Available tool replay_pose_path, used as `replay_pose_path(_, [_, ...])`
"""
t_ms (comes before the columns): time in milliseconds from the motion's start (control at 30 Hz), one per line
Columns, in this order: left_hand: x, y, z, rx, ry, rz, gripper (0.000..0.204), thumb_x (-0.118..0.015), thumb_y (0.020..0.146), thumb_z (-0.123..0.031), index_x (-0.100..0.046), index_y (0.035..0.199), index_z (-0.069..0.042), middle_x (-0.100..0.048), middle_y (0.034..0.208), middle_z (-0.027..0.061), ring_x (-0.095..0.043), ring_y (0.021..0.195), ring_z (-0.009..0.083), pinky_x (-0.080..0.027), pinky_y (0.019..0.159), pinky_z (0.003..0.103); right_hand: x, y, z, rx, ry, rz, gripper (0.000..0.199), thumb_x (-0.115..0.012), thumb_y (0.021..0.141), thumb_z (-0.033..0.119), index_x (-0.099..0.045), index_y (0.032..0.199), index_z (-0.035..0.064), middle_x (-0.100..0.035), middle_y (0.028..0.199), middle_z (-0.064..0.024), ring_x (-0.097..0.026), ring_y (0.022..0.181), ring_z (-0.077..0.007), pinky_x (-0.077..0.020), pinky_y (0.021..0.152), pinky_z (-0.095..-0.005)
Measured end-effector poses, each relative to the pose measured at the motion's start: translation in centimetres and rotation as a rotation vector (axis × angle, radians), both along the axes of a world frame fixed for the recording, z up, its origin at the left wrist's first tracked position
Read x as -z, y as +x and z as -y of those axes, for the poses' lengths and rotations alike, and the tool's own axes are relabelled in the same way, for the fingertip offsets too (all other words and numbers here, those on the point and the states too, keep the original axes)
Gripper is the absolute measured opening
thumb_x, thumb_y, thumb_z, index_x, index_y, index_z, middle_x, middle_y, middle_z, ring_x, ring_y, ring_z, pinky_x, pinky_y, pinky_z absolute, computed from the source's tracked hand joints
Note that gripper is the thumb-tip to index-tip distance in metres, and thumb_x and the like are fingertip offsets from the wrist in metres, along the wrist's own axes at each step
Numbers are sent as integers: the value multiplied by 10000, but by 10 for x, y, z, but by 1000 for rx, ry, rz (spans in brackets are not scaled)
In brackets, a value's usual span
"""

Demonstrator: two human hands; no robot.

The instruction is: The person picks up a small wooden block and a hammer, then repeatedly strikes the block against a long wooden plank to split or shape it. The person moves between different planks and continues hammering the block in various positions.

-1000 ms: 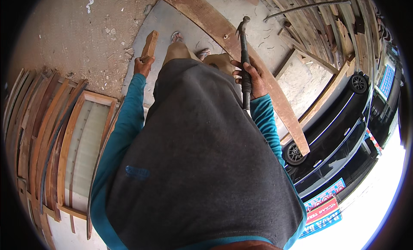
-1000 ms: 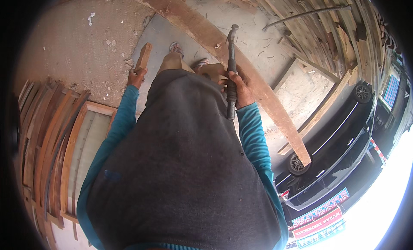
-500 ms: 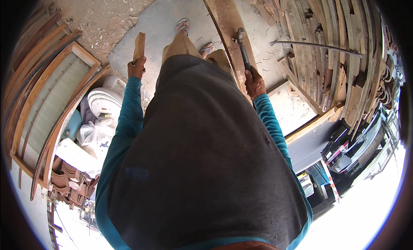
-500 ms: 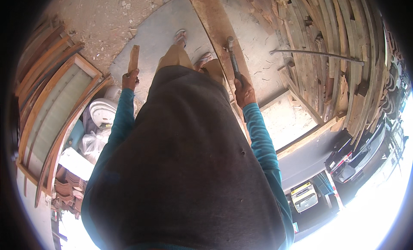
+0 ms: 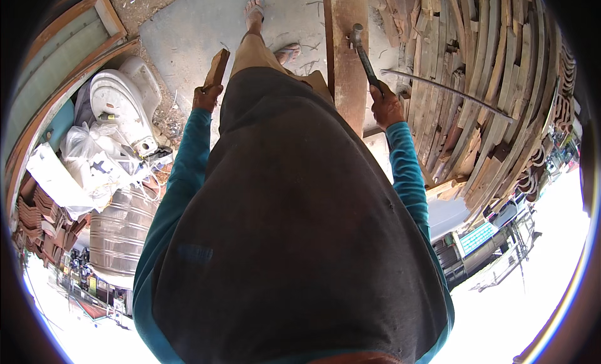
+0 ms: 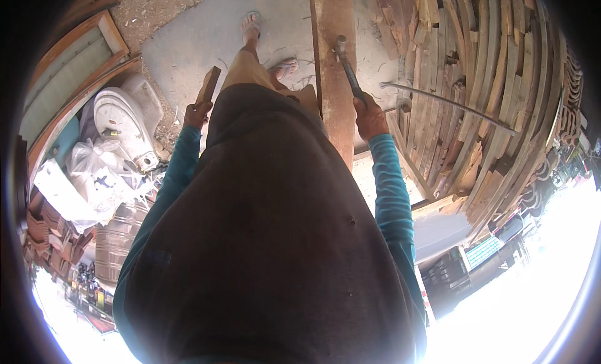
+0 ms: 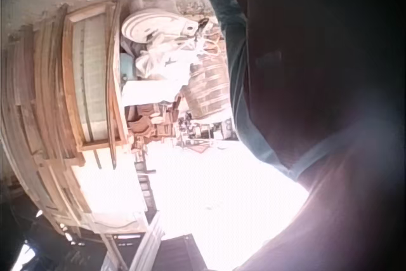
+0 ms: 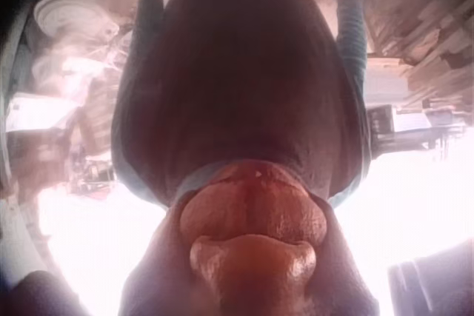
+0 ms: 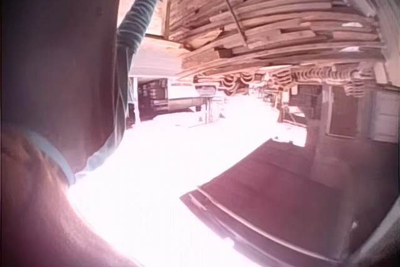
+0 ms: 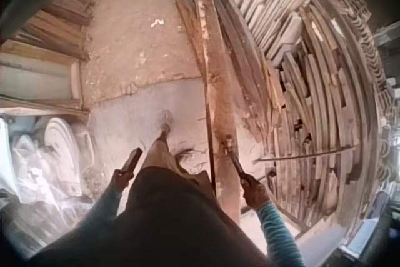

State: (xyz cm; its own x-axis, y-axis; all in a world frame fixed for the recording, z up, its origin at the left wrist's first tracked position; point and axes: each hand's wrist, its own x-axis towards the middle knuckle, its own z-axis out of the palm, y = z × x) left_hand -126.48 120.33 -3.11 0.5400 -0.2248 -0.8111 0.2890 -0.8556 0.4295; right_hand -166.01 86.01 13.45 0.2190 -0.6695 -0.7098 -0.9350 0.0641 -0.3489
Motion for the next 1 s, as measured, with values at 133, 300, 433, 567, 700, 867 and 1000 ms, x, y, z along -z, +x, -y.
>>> replay_pose_path(133, [10, -11, -19, -127, 12, -96, 805, -873, 712, -410, -519, 1177, 143, -654, 819, 120, -616, 627, 181, -515, 556, 309, -37, 29, 22, 56, 159, -63, 510, -591, 1001, 449, -587, 1346, 74, -615, 713, -84, -560, 531, -153, -497, 523, -357])
replay_pose_path(300, [42, -10, -50, -164, 8, -128, 824, -869, 711, -421, -506, 1213, 122, -647, 862, 121, -604, 622, 168, -520, 546, 307, -42, 89, 37, -28, 50, 199, 588, -595, 984, 536, -562, 1295, 38, -562, 670, -44, -580, 512, -135, -499, 491, -308])
replay_pose_path(433, [43, -25, -56, -290, -10, -2, 467, -826, 788, -388, -684, 961, 22, -538, 649, 7, -516, 499, 106, -447, 448, 266, -20, 86, 56, -79, 49, 225, 629, -536, 993, 591, -553, 1295, 39, -577, 695, -65, -624, 571, -154, -524, 552, -333])
replay_pose_path(567, [52, -22, -72, -293, 33, -170, 808, -865, 711, -432, -526, 1210, 106, -635, 884, 117, -602, 636, 167, -536, 550, 300, 22, 4, 78, -300, -33, -24, 578, -518, 1009, 569, -566, 1233, 37, -563, 687, -65, -600, 562, -152, -503, 550, -343])
replay_pose_path(700, [56, -37, -83, -302, 80, -173, 823, -864, 702, -434, -521, 1204, 121, -626, 867, 108, -595, 629, 167, -526, 537, 299, -27, 50, 67, -108, 20, 126, 531, -522, 1024, 527, -564, 1133, 10, -550, 670, -65, -563, 564, -135, -475, 531, -335])
replay_pose_path(867, [21, -41, -46, -245, 92, -159, 812, -862, 697, -427, -515, 1192, 114, -626, 872, 102, -572, 606, 151, -507, 515, 309, -12, 81, 51, -1, -84, 397, 526, -517, 1028, 528, -553, 1048, 4, -542, 655, -63, -555, 579, -127, -451, 513, -342])
replay_pose_path(1000, [23, -36, -44, -293, 17, -114, 781, -861, 696, -424, -519, 1159, 103, -627, 850, 97, -572, 598, 150, -514, 522, 310, 38, -25, 44, -447, -377, 23, 501, -510, 1037, 511, -537, 997, 12, -529, 640, -61, -535, 549, -123, -450, 499, -329])
